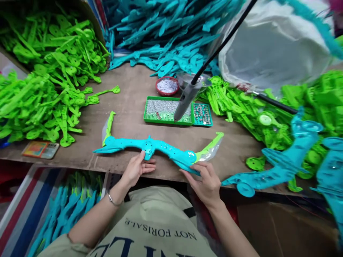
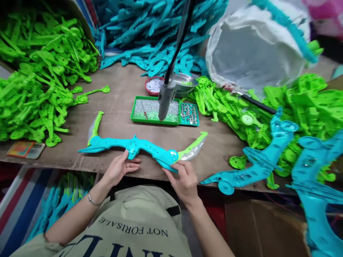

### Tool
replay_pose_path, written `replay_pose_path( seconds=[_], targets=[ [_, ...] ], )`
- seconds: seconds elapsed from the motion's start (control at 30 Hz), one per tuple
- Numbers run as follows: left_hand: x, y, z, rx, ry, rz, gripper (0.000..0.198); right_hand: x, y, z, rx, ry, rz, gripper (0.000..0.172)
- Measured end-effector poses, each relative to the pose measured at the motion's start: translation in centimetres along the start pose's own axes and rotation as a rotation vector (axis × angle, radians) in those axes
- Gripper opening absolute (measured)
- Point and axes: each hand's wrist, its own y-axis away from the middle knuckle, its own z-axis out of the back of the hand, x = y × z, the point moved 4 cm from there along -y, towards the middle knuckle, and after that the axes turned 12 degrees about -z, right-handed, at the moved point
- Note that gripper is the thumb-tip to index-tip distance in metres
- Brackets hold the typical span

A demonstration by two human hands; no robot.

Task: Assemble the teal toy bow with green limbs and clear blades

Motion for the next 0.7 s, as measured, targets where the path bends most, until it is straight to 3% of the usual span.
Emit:
replay_pose_path(
  seconds=[0.23, 0.5, 0.7],
  targets=[
    [0.1, -0.6, 0.2, -0.031, -0.087, -0.129, 0.055, 0.6, 0.8, -0.2, -0.041, -0.034, -0.1, 0.022],
    [-0.6, -0.5, 1.1, 0.01, -0.302, -0.051, 0.071, 0.3, 1.1, -0.5, 0.001, -0.073, -0.182, 0.018],
    [-0.6, -0.8, 1.8, -0.02, -0.31, -0.045, 0.071, -0.2, 1.3, -0.6, 0.007, -0.104, -0.236, 0.018]
  ],
)
